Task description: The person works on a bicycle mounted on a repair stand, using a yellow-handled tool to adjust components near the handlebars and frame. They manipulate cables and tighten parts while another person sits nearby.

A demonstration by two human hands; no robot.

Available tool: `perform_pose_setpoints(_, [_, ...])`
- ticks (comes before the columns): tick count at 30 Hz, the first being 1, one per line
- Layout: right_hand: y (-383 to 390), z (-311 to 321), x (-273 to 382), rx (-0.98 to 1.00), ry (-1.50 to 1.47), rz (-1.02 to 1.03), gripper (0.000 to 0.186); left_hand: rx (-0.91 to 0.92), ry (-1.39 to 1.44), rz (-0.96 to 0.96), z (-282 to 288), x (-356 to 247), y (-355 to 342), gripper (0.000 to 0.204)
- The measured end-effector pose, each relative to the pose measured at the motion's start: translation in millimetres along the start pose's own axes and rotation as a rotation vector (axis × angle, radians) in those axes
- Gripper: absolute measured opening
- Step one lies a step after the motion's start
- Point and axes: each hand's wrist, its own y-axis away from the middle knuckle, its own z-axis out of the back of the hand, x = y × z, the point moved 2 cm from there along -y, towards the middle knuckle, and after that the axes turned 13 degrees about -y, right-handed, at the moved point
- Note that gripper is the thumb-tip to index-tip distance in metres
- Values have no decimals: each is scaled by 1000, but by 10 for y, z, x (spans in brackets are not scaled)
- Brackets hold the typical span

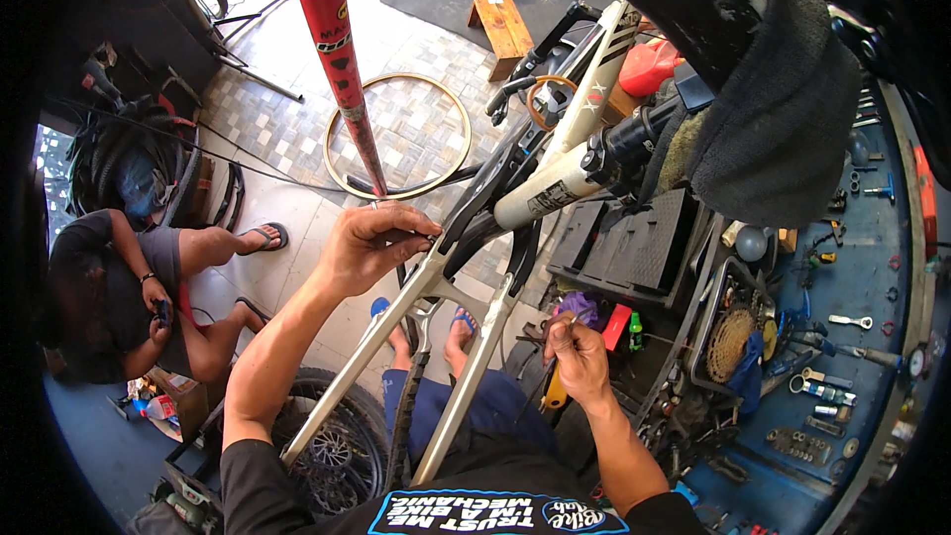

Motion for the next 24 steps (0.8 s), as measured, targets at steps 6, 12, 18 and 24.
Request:
perform_pose_setpoints(6, [78, -84, 246, -2, -211, -20, 52, 76, 222, 93, 31, 2, 41, 40])
perform_pose_setpoints(12, [209, -177, 803, 162, -519, 130, 54, -10, 75, 95, 216, -624, 263, 41])
perform_pose_setpoints(18, [300, -688, 1182, 234, -679, 317, 52, 448, 33, 263, -304, -1742, 697, 58])
perform_pose_setpoints(24, [309, -918, 966, 116, -625, 581, 41, 400, 136, 165, -695, -1877, 907, 70])
